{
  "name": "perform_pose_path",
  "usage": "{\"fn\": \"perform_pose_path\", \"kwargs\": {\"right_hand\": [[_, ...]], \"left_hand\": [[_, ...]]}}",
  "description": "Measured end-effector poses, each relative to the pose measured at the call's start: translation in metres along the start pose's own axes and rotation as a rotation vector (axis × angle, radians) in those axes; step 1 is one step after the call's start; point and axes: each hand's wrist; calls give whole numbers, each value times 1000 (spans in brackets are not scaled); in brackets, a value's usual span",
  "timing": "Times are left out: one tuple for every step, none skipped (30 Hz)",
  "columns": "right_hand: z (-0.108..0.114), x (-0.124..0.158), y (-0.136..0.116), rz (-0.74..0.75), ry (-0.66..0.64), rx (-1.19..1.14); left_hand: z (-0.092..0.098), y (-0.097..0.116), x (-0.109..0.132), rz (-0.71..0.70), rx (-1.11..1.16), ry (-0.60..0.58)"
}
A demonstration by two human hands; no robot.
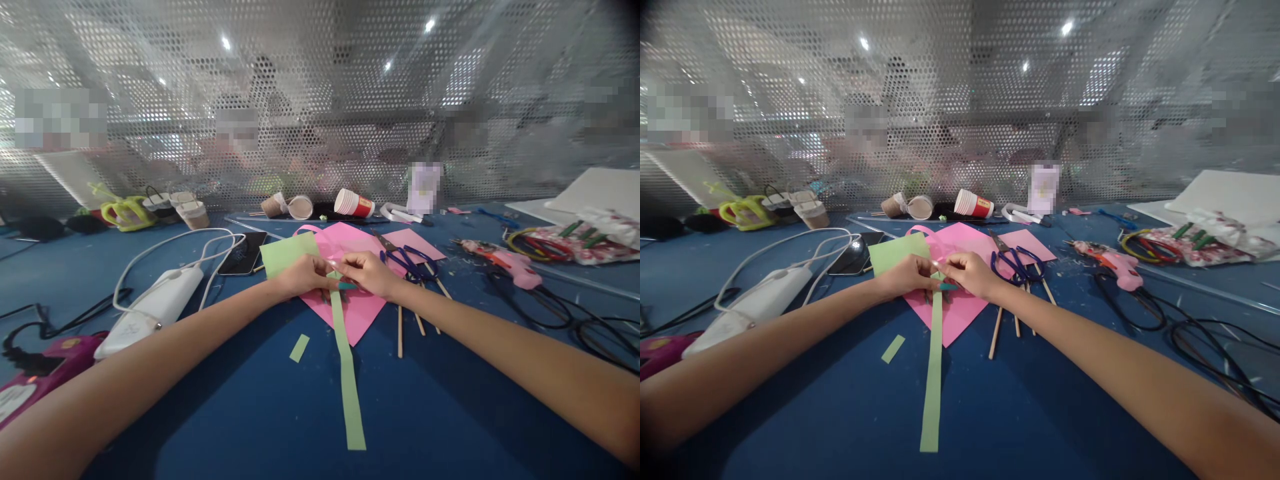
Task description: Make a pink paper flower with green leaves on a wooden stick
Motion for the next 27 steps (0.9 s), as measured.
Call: {"fn": "perform_pose_path", "kwargs": {"right_hand": [[0, 0, 0, 4, 4, -9], [0, 0, 0, 8, 8, -18], [-1, -1, -1, 10, 11, -27], [-1, -1, -1, 11, 10, -34], [-1, -1, -1, 11, 7, -35], [-1, -1, -1, 12, 3, -30], [-1, -1, -1, 15, 0, -19], [-1, -1, -1, 19, -2, -6], [-1, -1, -1, 24, -4, 9], [-1, -1, -1, 28, -5, 21], [-1, -1, -1, 30, -8, 31], [-1, 0, -2, 31, -8, 38], [-1, 0, -2, 30, -7, 41], [-1, 0, -3, 28, -5, 42], [-2, 0, -3, 26, -3, 41], [-2, 0, -4, 24, 1, 38], [-2, 0, -4, 24, 5, 35], [-2, 0, -4, 23, 13, 34], [-2, 0, -4, 21, 21, 31], [-2, 0, -4, 15, 28, 27], [-2, 0, -3, 5, 32, 19], [-1, 0, -3, -9, 30, 6], [-1, 1, -2, -27, 27, -13], [-1, 1, -2, -49, 25, -42], [-1, 2, -3, -74, 34, -79], [0, 2, -3, -99, 50, -122], [0, 3, -4, -120, 67, -167]], "left_hand": [[0, 0, 0, 1, -1, -4], [0, 1, 0, 1, -3, -5], [0, 1, 0, -1, -5, -5], [0, 1, 0, -4, -7, -4], [0, 1, 1, -6, -8, -1], [0, 2, 1, -7, -7, 0], [0, 2, 1, -4, -4, 0], [0, 2, 1, 1, 1, 0], [0, 2, 1, 6, 8, -1], [0, 2, 1, 11, 16, -4], [0, 2, 1, 15, 23, -11], [1, 2, 0, 18, 28, -19], [1, 2, 0, 21, 30, -27], [2, 2, -1, 25, 30, -37], [3, 2, -2, 29, 29, -48], [4, 2, -2, 34, 28, -57], [4, 1, -3, 38, 28, -65], [5, 1, -3, 42, 25, -75], [6, 1, -3, 43, 23, -87], [6, 0, -3, 40, 22, -98], [7, 0, -2, 36, 22, -109], [6, 0, -2, 34, 23, -116], [6, 0, -2, 33, 28, -116], [6, 0, -1, 30, 36, -105], [5, 0, 0, 27, 44, -91], [4, 1, 0, 25, 49, -72], [4, 1, 0, 22, 54, -43]]}}
Point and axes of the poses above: each hand's wrist, its own x-axis away from the middle knuckle, its own z-axis out of the back of the hand, y = z × x, and after that the axes turned 1 degree about x, right-handed
